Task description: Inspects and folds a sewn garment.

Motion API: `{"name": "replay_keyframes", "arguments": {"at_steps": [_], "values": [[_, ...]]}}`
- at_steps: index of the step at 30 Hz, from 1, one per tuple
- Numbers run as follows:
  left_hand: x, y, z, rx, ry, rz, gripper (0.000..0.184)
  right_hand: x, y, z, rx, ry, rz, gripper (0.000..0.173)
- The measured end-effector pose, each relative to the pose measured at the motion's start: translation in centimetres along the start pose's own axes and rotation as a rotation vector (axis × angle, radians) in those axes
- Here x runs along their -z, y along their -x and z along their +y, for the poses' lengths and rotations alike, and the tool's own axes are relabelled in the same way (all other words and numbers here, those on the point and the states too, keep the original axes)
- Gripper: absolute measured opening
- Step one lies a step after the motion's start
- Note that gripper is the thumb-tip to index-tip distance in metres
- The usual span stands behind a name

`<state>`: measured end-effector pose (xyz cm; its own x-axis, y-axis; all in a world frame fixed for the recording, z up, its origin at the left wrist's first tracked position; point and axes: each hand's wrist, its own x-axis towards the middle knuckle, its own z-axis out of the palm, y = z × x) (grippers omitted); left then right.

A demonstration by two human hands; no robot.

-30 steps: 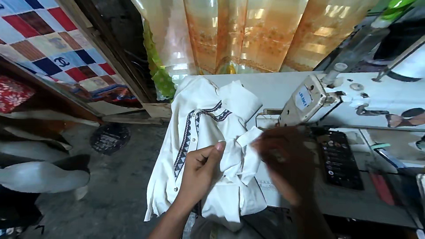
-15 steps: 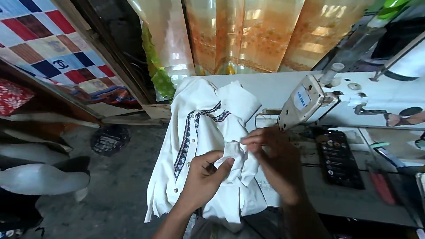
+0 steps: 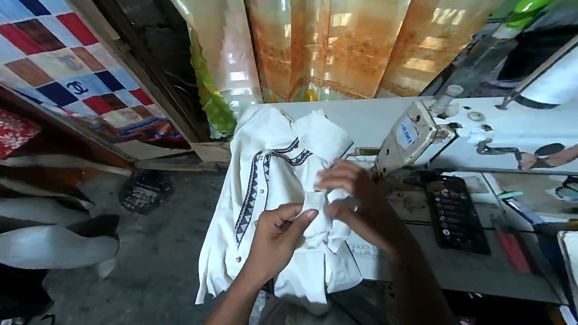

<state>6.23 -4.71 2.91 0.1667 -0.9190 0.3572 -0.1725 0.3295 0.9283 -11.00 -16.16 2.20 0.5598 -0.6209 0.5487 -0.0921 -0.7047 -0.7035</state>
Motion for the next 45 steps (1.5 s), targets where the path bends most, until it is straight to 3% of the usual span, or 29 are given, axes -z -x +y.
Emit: {"name": "replay_keyframes", "arguments": {"at_steps": [2,5,9,10,12,17,20,34,37,39,41,43,45], "values": [[-0.1,-0.4,-0.7,-0.047,-0.095,0.105,0.028,-0.6,0.0,0.1,-0.036,-0.019,-0.032,0.028],[1.4,-1.3,-2.2,-0.046,-0.182,0.426,0.038,-0.5,0.2,-0.3,-0.076,-0.014,-0.027,0.028],[6.8,-1.9,-1.9,-0.116,-0.143,0.747,0.027,0.5,0.8,0.1,-0.061,-0.068,-0.019,0.030],[7.4,-1.9,-1.5,-0.161,-0.153,0.754,0.020,0.7,0.8,0.2,-0.053,-0.064,-0.024,0.030],[7.8,-1.8,-0.6,-0.202,-0.198,0.638,0.028,0.9,0.7,0.4,-0.050,-0.056,-0.043,0.030],[6.1,-2.1,0.1,-0.186,-0.378,0.058,0.025,0.9,0.6,0.6,-0.040,-0.095,-0.053,0.033],[4.9,-2.8,-0.7,-0.278,-0.442,-0.030,0.015,1.3,0.8,0.8,-0.033,-0.114,-0.052,0.032],[2.8,-3.2,-0.8,-0.784,-1.100,0.102,0.011,0.9,0.9,0.5,-0.023,-0.095,-0.041,0.030],[2.0,-3.1,-0.9,-0.864,-1.120,0.085,0.014,0.6,0.9,0.6,-0.007,-0.096,-0.039,0.028],[2.9,-3.2,-1.1,-0.820,-1.113,0.148,0.017,0.5,0.9,0.5,-0.025,-0.073,-0.039,0.029],[7.0,-4.0,-1.5,-0.644,-1.056,0.386,0.020,0.8,1.0,0.4,-0.055,-0.046,-0.025,0.032],[11.7,-4.7,-1.6,-0.451,-0.881,0.629,0.023,1.1,1.3,0.3,-0.077,-0.048,-0.016,0.032],[12.2,-5.1,-1.4,-0.405,-0.616,0.686,0.017,1.6,1.2,0.6,-0.057,-0.086,-0.026,0.032]]}}
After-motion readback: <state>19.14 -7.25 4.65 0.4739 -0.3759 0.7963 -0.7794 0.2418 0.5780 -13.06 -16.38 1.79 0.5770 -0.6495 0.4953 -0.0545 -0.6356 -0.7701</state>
